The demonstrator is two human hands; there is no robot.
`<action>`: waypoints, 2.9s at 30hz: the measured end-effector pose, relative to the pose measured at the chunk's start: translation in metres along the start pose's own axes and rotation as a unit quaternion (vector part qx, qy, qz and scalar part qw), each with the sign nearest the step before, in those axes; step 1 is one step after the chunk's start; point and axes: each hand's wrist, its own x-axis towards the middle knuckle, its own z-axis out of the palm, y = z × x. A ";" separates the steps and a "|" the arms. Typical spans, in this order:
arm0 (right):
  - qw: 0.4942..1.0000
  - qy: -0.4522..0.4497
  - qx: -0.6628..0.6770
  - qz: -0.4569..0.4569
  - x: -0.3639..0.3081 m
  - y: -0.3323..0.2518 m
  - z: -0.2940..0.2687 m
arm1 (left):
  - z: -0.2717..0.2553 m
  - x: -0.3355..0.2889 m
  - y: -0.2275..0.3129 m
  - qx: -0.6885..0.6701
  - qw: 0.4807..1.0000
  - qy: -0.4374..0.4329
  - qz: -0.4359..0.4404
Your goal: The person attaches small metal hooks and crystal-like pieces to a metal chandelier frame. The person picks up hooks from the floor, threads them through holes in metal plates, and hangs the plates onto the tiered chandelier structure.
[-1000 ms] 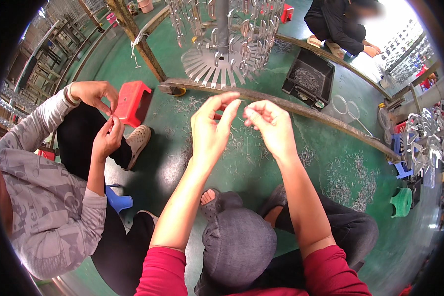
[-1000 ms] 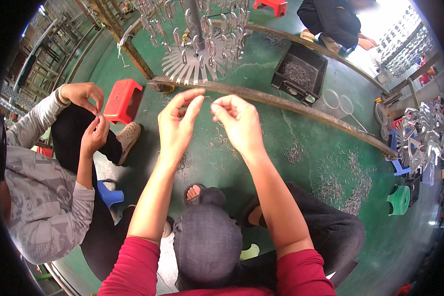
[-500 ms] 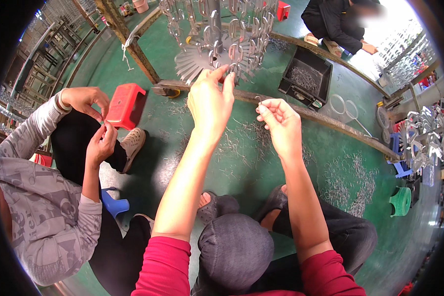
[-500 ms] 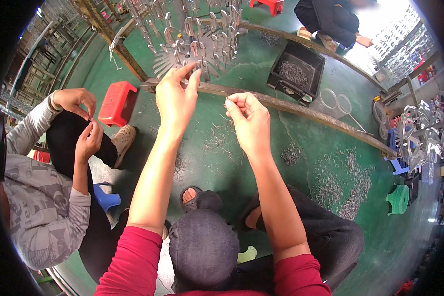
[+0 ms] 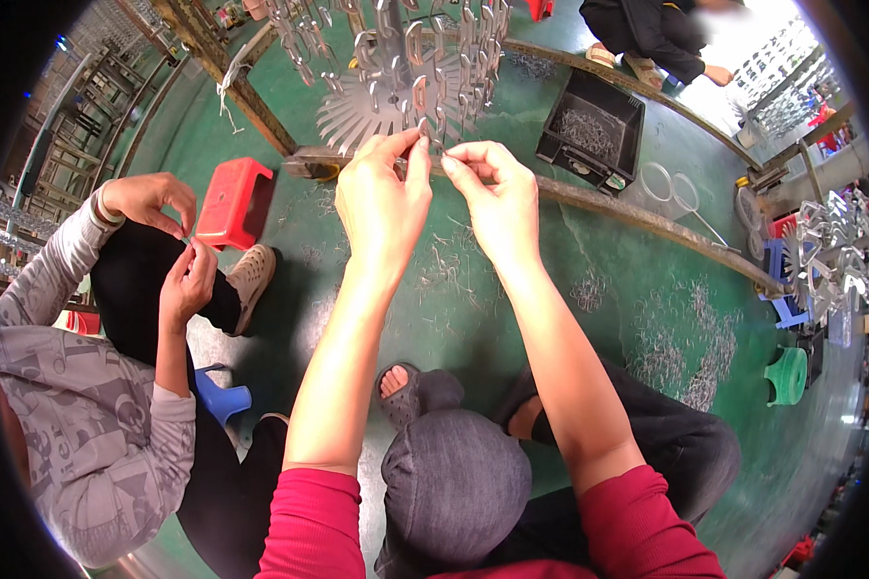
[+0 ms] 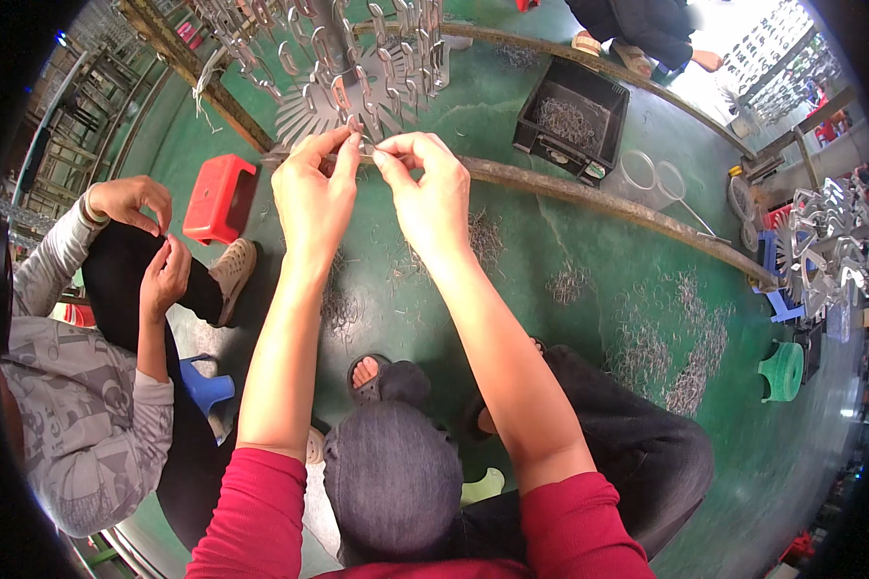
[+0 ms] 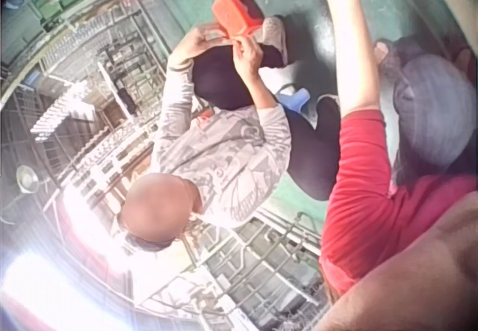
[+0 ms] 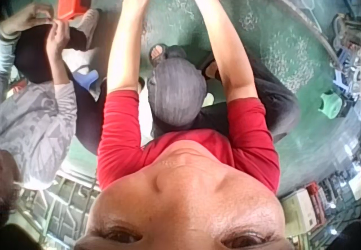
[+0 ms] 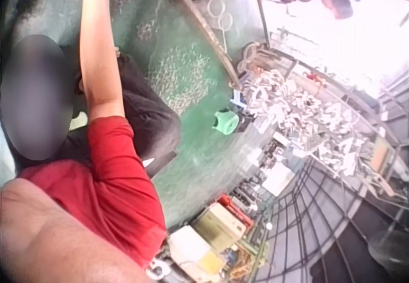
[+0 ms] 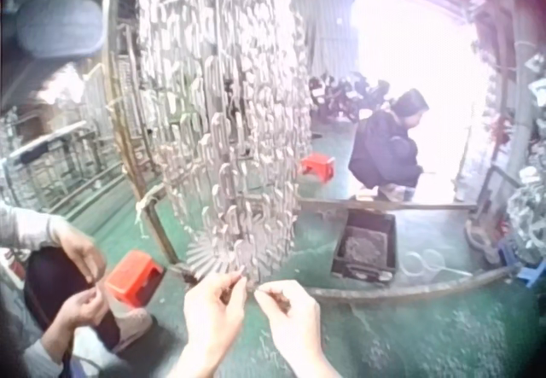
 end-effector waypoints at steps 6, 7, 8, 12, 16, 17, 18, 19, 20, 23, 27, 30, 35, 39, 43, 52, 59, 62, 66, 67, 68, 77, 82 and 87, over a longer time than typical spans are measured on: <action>1.000 -0.002 -0.016 -0.026 0.002 0.000 0.010 | -0.009 -0.006 0.004 0.015 1.000 0.001 0.014; 0.999 -0.001 -0.020 -0.030 0.001 0.001 0.010 | -0.010 -0.006 0.005 0.014 1.000 -0.002 0.009; 0.999 0.000 -0.025 -0.034 0.001 0.002 0.011 | -0.011 -0.007 0.006 0.013 1.000 -0.005 0.004; 0.998 -0.003 -0.047 -0.036 0.000 0.008 0.012 | -0.015 -0.010 0.004 -0.001 1.000 -0.019 -0.010; 0.998 -0.029 -0.047 0.012 0.003 0.010 0.005 | -0.014 -0.010 -0.003 -0.043 0.998 -0.045 -0.024; 0.998 -0.045 -0.038 0.030 0.006 0.010 0.003 | -0.014 -0.009 -0.004 -0.060 0.996 -0.055 -0.027; 0.997 -0.061 -0.029 0.048 0.008 0.011 0.002 | -0.013 -0.009 -0.005 -0.077 0.994 -0.065 -0.030; 0.995 -0.071 -0.016 0.061 0.010 0.011 0.000 | -0.011 -0.009 -0.005 -0.084 0.994 -0.064 -0.043; 0.994 -0.082 -0.003 0.073 0.011 0.011 -0.001 | -0.009 -0.010 -0.005 -0.090 0.992 -0.062 -0.054; 0.989 -0.102 0.026 0.106 0.014 0.010 -0.003 | -0.008 -0.011 -0.004 -0.112 0.984 -0.079 -0.113; 0.985 -0.109 0.052 0.123 0.014 0.007 -0.006 | -0.005 -0.018 -0.010 -0.124 0.981 -0.087 -0.124; 0.984 -0.119 0.020 0.130 0.016 0.001 -0.008 | 0.000 -0.024 -0.013 -0.072 0.993 -0.057 -0.069; 0.985 -0.140 -0.056 0.079 0.020 0.003 -0.013 | 0.004 -0.025 -0.018 -0.058 0.998 -0.034 -0.007; 0.955 -0.172 -0.241 0.003 0.031 -0.024 -0.018 | 0.006 -0.024 -0.022 -0.023 0.999 -0.017 0.026; 0.922 -0.167 -0.345 -0.061 0.044 -0.059 -0.008 | 0.006 -0.023 -0.024 -0.030 0.999 -0.006 0.022; 0.883 -0.226 -0.405 -0.075 0.062 -0.071 0.004 | 0.005 -0.026 -0.028 -0.024 0.999 -0.020 0.019; 0.882 -0.232 -0.401 -0.088 0.063 -0.069 0.005 | -0.017 -0.017 -0.060 -0.489 0.764 -0.208 -0.367; 0.882 -0.231 -0.397 -0.109 0.059 -0.066 0.010 | -0.023 -0.008 -0.057 -0.397 0.806 -0.276 -0.340; 0.886 -0.232 -0.389 -0.096 0.055 -0.068 0.014 | -0.011 -0.015 -0.056 -0.287 0.907 -0.186 -0.246; 0.887 -0.231 -0.386 -0.102 0.054 -0.069 0.016 | -0.007 -0.018 -0.059 -0.254 0.937 -0.132 -0.200; 0.885 -0.225 -0.394 -0.103 0.055 -0.066 0.009 | -0.009 -0.021 -0.036 -0.221 0.956 -0.095 -0.167; 0.922 -0.234 -0.310 -0.007 0.057 -0.058 0.001 | 0.003 -0.028 -0.019 -0.095 0.994 0.028 -0.050; 0.896 -0.243 -0.369 0.038 0.058 -0.057 0.000 | 0.014 -0.031 -0.024 -0.077 0.996 0.046 -0.024; 0.871 -0.248 -0.418 0.072 0.060 -0.069 0.003 | 0.018 -0.031 -0.026 -0.029 0.997 0.069 0.030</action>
